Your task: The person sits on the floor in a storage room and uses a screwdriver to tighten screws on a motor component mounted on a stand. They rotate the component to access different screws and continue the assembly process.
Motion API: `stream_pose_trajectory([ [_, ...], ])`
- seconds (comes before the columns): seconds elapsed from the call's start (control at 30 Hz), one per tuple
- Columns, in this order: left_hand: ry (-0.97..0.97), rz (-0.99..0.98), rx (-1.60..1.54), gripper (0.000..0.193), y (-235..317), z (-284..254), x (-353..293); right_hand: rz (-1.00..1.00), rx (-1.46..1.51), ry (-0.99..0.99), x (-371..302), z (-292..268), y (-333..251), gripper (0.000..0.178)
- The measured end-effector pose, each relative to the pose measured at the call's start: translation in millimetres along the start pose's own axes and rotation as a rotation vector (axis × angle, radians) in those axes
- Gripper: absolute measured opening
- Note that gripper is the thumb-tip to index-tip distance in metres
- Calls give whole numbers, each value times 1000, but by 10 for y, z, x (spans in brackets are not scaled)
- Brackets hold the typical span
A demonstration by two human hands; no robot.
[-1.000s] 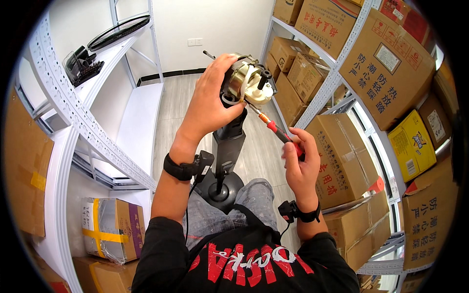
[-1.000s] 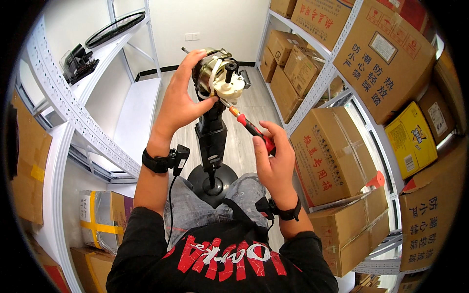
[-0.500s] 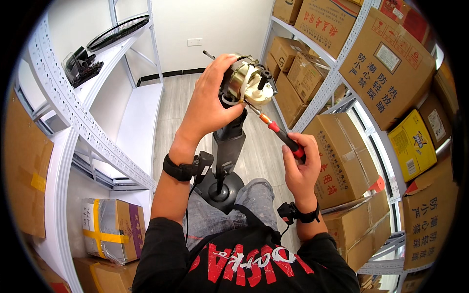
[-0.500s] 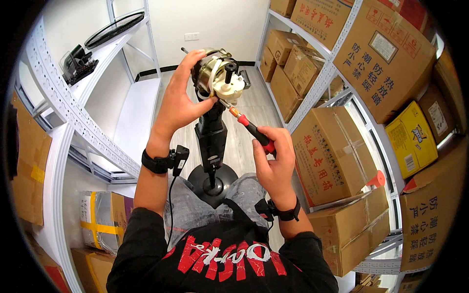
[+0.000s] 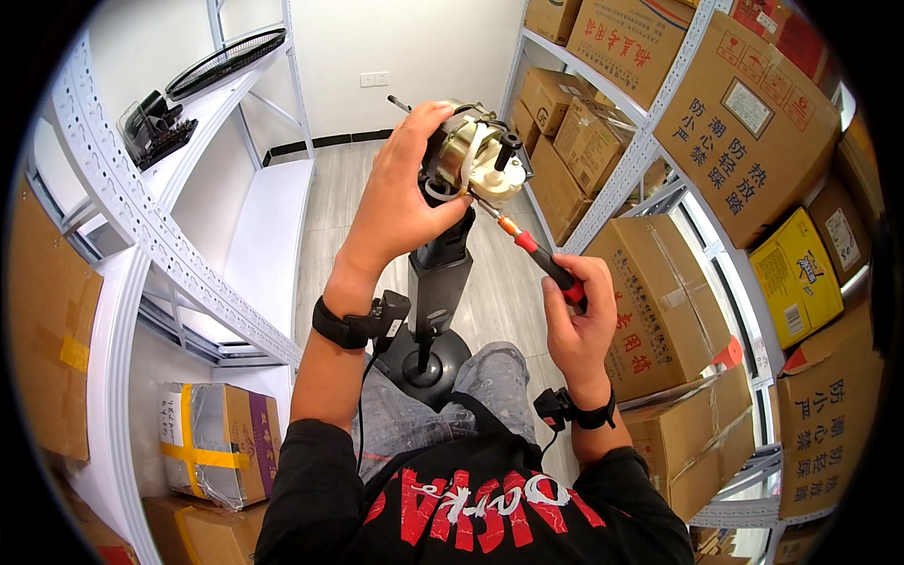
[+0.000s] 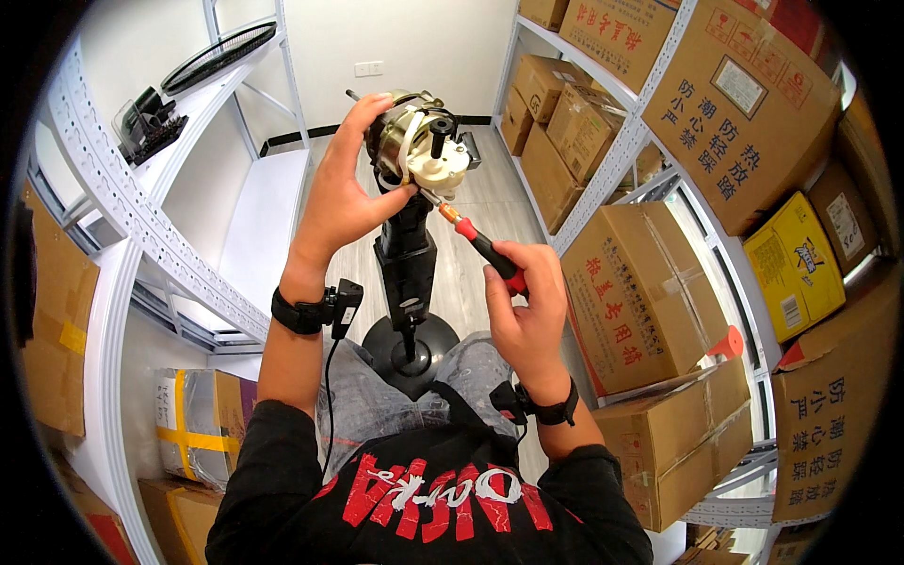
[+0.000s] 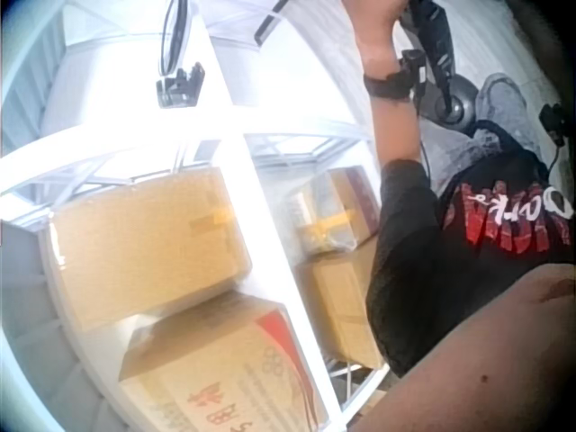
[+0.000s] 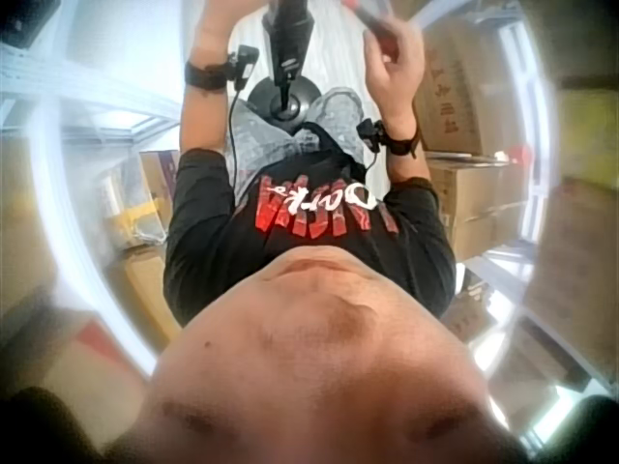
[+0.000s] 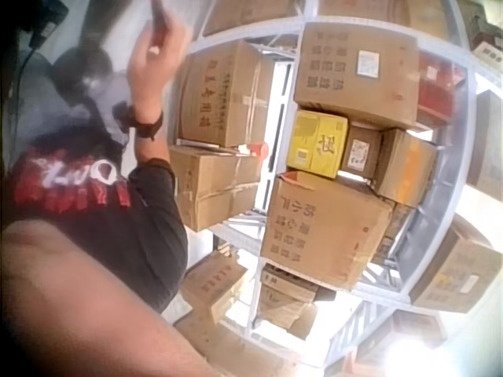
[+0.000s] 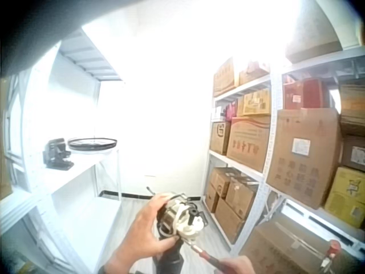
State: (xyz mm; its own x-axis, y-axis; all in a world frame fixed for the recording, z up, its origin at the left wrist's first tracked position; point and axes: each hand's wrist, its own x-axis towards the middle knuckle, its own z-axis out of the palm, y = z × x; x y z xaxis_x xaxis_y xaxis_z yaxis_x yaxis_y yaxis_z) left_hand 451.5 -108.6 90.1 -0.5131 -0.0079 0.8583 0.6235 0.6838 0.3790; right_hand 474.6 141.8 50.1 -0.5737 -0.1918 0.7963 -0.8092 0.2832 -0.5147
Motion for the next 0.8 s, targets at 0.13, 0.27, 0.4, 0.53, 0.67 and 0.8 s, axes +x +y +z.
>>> stream_pose_trajectory([
  [0.13,4,-3,18,84,-8,-8,-12,238,48,-65,-26,-15,-44,24],
  [0.27,6,5,-4,85,-7,-1,-3,352,109,-64,-27,-48,-31,24],
  [0.4,-9,-3,-22,86,10,-5,-1,-102,-59,39,48,-7,-7,26],
  [0.53,2,-2,6,86,-10,-7,-15,-45,106,57,77,46,-131,29],
  [0.67,15,6,-5,86,-28,-4,-7,236,70,-45,-38,-53,-33,33],
  [0.8,4,-2,-1,85,-27,-4,-12,20,-18,-7,-1,-15,19,33],
])
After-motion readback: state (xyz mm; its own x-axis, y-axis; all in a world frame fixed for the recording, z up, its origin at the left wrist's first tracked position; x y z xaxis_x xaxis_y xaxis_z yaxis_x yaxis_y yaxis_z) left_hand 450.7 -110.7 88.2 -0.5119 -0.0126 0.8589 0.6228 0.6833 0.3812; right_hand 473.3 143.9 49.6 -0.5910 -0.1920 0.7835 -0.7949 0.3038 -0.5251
